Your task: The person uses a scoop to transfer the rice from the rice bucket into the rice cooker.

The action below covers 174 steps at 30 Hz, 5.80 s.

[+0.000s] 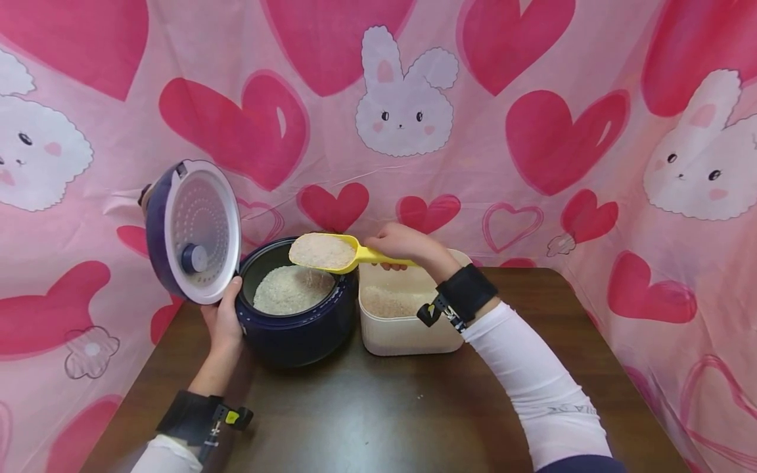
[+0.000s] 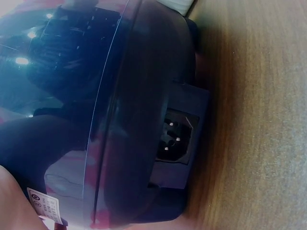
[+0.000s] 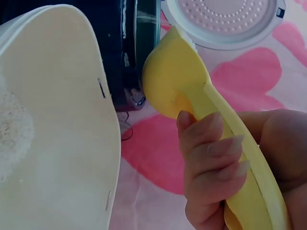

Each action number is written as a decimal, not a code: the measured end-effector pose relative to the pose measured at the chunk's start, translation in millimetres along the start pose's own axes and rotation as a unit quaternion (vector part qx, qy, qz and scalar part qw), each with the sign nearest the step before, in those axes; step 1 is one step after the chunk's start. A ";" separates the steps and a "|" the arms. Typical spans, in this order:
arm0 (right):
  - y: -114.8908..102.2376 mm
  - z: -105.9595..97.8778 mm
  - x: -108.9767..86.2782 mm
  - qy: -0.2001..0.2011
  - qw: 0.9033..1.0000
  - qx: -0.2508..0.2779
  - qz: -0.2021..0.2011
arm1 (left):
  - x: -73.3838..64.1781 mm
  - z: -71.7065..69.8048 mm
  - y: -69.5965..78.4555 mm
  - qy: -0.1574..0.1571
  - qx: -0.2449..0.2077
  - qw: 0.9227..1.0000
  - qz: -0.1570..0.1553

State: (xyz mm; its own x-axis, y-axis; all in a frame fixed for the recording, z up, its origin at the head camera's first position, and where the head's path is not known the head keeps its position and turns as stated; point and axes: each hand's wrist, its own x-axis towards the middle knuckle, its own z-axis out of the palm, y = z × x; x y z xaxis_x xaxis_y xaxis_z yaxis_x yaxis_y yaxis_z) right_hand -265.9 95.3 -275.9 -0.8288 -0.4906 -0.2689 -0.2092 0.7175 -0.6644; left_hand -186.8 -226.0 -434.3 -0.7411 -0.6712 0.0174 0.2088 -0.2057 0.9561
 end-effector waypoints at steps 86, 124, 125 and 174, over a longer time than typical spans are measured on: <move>-43.3 30.6 4.8 0.162 0.969 -0.160 -0.095 | -2.8 -1.2 0.1 0.003 0.018 1.000 -0.016; 13.9 38.8 -40.0 0.065 0.994 -0.015 -0.085 | -4.2 1.6 -0.7 0.004 0.013 1.000 -0.016; 16.2 37.8 -43.5 0.057 0.995 -0.003 -0.083 | -4.2 1.5 -0.4 0.004 0.013 1.000 -0.017; 174.9 144.9 -222.7 -0.036 0.958 0.284 0.015 | 2.5 1.9 3.0 -0.007 -0.023 1.000 -0.005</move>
State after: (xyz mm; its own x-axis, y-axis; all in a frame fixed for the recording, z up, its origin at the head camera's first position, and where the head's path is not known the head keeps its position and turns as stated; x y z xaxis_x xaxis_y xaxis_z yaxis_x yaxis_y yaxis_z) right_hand -42.6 258.4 -433.2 -0.7881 -0.5210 -0.3278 0.1474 0.3574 -0.9223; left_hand -189.3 -226.9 -430.8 -0.7526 -0.6584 0.0117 0.2297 -0.2458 0.9417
